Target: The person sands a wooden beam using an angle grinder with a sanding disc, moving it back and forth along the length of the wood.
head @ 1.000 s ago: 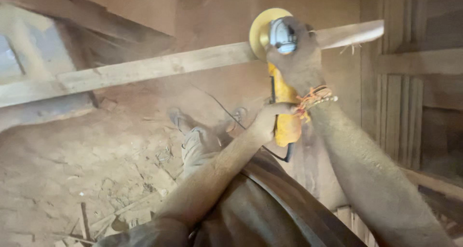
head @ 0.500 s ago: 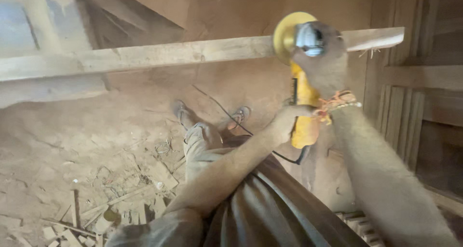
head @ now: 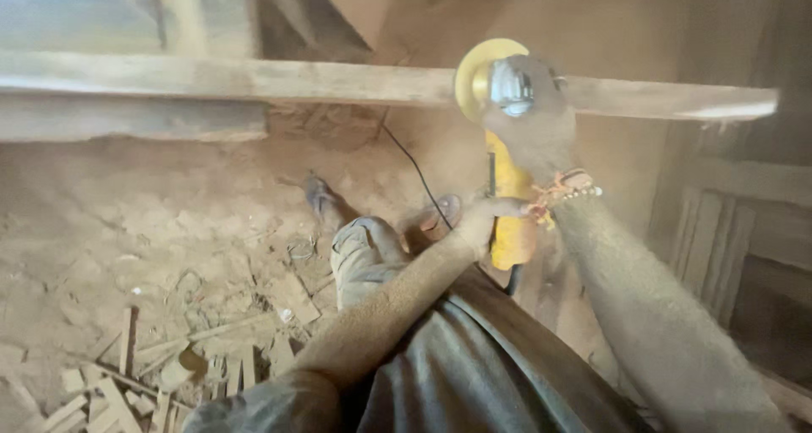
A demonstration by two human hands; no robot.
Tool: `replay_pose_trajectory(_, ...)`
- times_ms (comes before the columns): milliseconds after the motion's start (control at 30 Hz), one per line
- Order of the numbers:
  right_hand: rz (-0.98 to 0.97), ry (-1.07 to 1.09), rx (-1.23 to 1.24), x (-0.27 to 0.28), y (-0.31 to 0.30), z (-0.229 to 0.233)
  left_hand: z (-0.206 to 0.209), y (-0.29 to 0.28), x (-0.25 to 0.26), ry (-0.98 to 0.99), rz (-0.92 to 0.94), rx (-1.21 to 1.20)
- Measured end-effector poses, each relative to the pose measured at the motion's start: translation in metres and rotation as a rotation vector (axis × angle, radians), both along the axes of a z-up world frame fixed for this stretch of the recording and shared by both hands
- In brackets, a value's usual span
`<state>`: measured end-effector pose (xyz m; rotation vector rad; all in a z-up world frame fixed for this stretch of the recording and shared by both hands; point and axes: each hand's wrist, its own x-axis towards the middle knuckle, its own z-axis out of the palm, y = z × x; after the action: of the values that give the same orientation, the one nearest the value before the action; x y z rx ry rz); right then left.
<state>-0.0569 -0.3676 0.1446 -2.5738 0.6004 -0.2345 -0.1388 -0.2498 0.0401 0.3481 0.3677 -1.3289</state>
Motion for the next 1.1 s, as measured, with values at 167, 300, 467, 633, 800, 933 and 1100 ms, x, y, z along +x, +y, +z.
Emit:
replay_pose_trajectory(167, 0.052, 0.077, -0.01, 0.064, 0.083, -0.014, -0.012, 0.076, 0.056, -0.048, 0.129, 0.0)
replay_pose_trajectory(300, 0.123, 0.094, 0.046, 0.117, 0.156, -0.024, -0.021, 0.141, 0.097, -0.003, 0.208, 0.018)
replay_pose_trajectory(467, 0.24, 0.132, 0.057, 0.176, 0.242, -0.045, -0.034, 0.223, 0.151, 0.014, 0.287, 0.047)
replay_pose_trajectory(633, 0.317, 0.072, 0.067, 0.202, 0.283, -0.068, -0.046, 0.262, 0.172, 0.006, 0.366, -0.006)
replay_pose_trajectory(800, 0.333, 0.004, 0.011, 0.188, 0.259, -0.071, -0.052, 0.239, 0.158, -0.054, 0.345, 0.036)
replay_pose_trajectory(933, 0.247, 0.001, 0.028, 0.174, 0.233, -0.059, -0.047, 0.207, 0.146, -0.093, 0.342, -0.001)
replay_pose_trajectory(1100, 0.298, 0.021, 0.024, 0.168, 0.236, -0.057, -0.048, 0.215, 0.144, -0.007, 0.338, -0.064)
